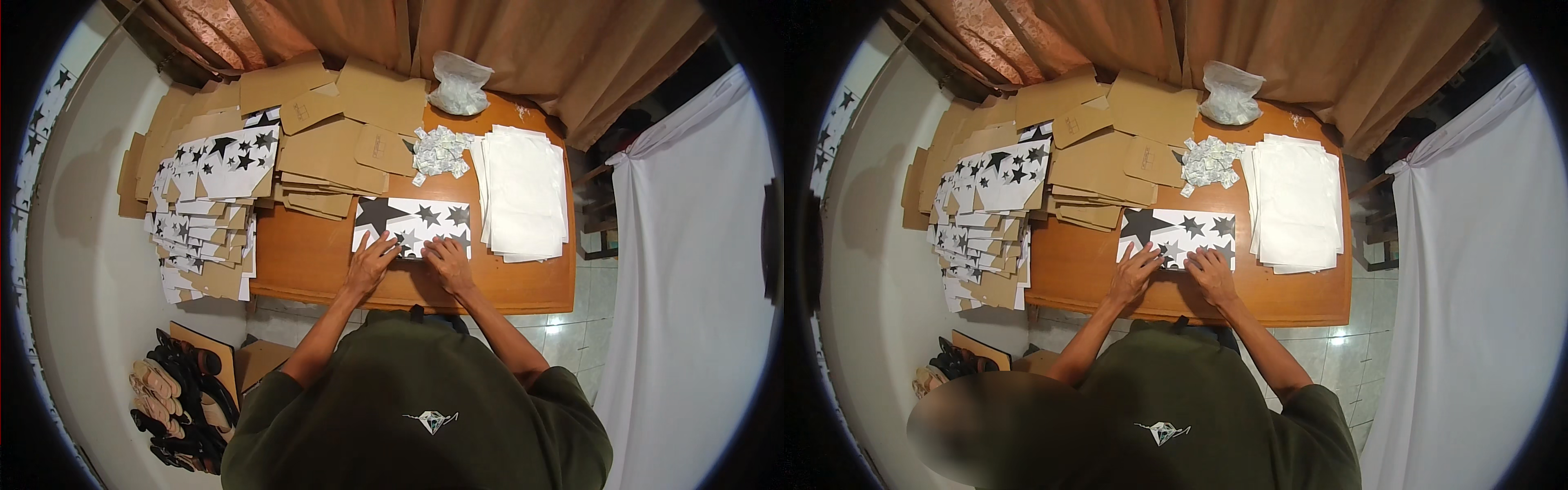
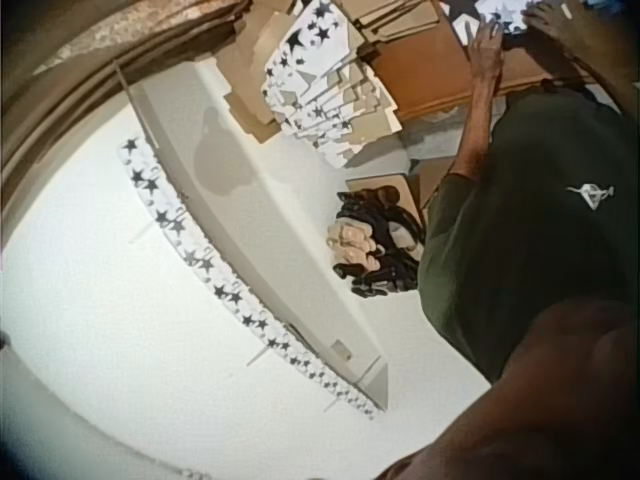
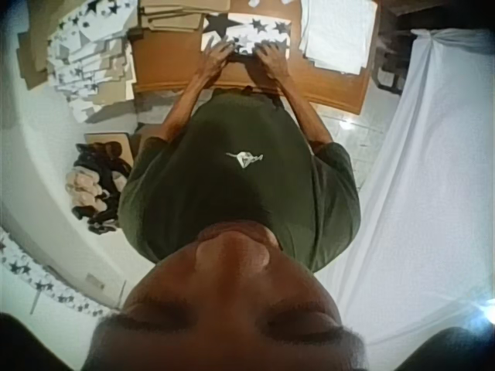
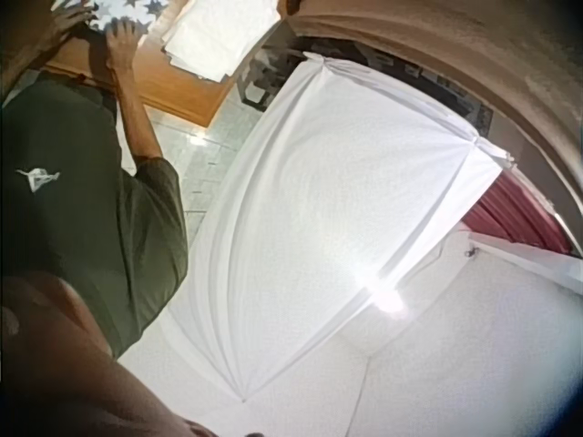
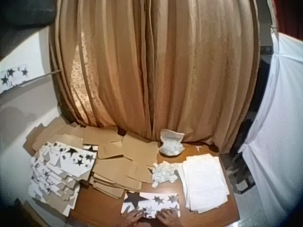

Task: Assembling cardboard shoeboxes, lining them with paper, and placing them on a shelf.

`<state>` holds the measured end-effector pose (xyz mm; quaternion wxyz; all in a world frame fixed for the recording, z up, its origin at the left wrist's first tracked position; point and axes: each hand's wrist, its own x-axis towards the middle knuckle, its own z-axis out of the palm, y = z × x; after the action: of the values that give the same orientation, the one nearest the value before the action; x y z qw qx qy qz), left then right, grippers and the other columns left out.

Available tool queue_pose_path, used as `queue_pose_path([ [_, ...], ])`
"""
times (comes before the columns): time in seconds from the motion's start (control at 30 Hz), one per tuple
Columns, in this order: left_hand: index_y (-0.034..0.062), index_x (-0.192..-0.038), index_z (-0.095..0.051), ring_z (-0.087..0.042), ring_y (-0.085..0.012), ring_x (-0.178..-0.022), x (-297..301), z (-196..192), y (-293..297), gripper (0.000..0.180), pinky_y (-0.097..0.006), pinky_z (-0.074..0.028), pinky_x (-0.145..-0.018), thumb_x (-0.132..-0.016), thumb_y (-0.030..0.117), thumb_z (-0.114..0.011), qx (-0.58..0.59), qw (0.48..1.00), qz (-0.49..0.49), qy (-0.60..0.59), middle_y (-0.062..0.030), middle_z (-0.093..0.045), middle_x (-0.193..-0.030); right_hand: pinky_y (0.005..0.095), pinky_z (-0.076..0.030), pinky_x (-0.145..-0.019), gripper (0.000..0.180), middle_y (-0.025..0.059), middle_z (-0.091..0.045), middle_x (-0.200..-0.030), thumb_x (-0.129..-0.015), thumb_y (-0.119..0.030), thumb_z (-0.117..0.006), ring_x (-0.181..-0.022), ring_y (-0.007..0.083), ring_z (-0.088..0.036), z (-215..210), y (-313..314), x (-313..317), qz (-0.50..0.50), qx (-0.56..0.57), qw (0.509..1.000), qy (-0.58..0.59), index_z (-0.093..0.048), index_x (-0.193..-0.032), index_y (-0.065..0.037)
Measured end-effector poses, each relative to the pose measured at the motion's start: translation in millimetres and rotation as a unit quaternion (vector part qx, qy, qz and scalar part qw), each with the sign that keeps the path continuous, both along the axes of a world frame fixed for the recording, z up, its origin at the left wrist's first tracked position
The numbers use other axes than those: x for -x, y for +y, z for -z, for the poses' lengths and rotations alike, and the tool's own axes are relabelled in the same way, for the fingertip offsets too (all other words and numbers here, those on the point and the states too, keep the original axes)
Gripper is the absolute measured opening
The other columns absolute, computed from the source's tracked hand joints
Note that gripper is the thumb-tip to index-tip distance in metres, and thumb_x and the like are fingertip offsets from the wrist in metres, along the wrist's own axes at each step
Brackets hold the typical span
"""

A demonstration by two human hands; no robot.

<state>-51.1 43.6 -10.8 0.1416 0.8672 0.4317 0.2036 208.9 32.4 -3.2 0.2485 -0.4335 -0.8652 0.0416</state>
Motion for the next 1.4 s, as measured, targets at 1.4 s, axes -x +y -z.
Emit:
queue_pose_path([
  [1.4, 0.0087, -0.123, -0.066, -0.05, -0.032, -0.139, -14, 9, 23, 0.043, -0.063, -0.026, -0.118, -0.082, -0.001, -0.07, -0.018, 1.0, -0.017, -0.001, -0.0106, -0.062, -0.138, 0.0699, -0.021, -0.116, 0.057, 0.0186, -0.048, -0.147, -0.088, -0.024, -0.071, -0.145, 0.0416, -0.034, 33, -30, 7, 0.07, -0.021, 0.995, -0.067, -0.057, -0.138, -0.003],
])
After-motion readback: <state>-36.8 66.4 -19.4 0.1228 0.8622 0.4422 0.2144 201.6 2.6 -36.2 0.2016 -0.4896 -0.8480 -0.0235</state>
